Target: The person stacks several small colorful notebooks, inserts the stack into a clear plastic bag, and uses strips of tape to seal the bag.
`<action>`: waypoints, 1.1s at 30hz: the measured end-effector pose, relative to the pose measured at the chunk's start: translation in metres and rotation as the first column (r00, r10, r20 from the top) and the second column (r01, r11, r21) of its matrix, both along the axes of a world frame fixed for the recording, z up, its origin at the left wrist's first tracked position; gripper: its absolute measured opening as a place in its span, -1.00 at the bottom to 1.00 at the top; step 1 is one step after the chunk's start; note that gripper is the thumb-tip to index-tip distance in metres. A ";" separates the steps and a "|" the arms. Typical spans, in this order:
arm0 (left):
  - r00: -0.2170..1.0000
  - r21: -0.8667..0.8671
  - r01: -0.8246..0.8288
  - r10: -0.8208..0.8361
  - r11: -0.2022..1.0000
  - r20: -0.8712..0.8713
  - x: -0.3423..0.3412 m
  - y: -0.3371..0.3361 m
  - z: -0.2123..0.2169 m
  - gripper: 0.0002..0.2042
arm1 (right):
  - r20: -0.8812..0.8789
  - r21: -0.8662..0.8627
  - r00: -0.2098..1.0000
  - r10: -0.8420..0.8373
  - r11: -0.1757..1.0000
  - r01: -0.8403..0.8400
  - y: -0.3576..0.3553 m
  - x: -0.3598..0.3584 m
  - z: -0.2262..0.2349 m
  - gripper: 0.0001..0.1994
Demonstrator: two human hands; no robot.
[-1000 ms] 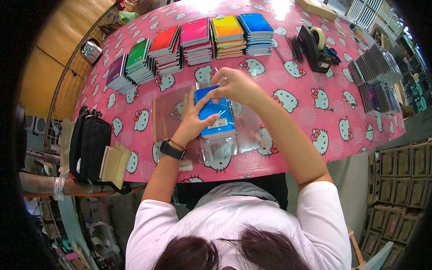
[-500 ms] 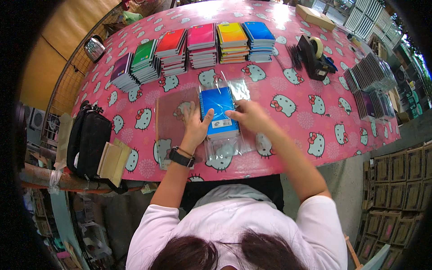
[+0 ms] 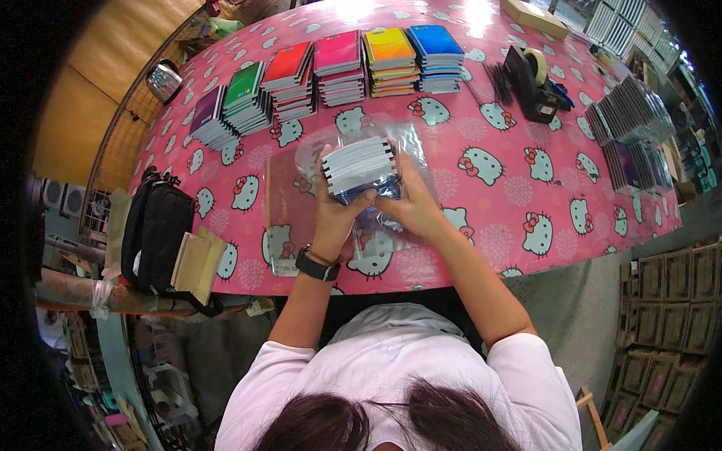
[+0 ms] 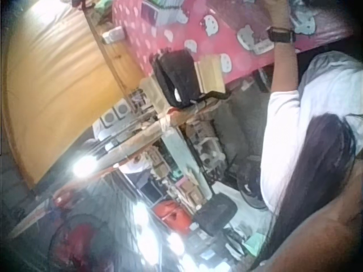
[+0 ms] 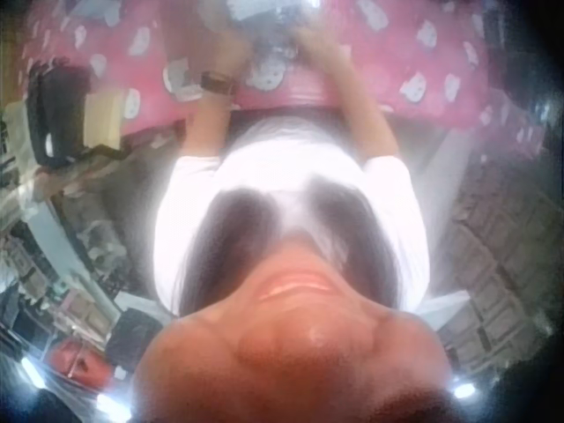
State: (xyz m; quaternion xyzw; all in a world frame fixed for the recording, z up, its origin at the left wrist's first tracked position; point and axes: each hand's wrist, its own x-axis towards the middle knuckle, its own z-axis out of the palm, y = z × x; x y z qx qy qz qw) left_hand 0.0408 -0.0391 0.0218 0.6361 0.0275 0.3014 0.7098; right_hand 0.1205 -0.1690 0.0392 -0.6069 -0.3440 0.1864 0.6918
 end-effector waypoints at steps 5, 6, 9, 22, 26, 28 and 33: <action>0.998 -0.047 0.021 -0.024 0.999 -0.063 -0.009 -0.009 0.012 -0.09 | 0.098 -0.123 0.995 -0.034 0.991 0.046 -0.016 -0.008 0.009 -0.19; 0.997 -0.017 0.013 -0.014 1.000 -0.081 -0.011 -0.006 0.017 -0.09 | 0.246 -0.165 0.968 -0.056 0.981 0.098 -0.024 -0.002 0.003 -0.19; 0.973 0.343 -0.227 0.198 0.912 0.117 -0.033 0.014 0.002 -0.20 | 0.372 -0.064 0.924 -0.093 0.990 0.126 -0.048 0.012 0.020 -0.32; 0.977 0.649 -0.210 0.127 0.731 0.173 -0.048 0.033 0.017 -0.34 | 0.505 -0.061 0.849 0.152 0.988 -0.141 -0.048 0.051 0.039 -0.56; 0.986 0.682 -0.163 0.093 0.713 0.138 -0.045 0.032 0.008 -0.33 | 0.565 -0.085 0.815 0.129 0.992 -0.098 -0.041 0.041 0.036 -0.52; 0.987 0.692 -0.157 0.080 0.705 0.143 -0.045 0.031 0.006 -0.33 | 0.591 -0.110 0.793 0.149 0.989 -0.104 -0.038 0.042 0.039 -0.48; 0.995 0.789 -0.094 0.021 0.607 0.101 -0.042 0.037 0.020 -0.30 | 0.659 -0.266 0.694 0.288 0.953 -0.143 -0.032 0.040 0.048 -0.35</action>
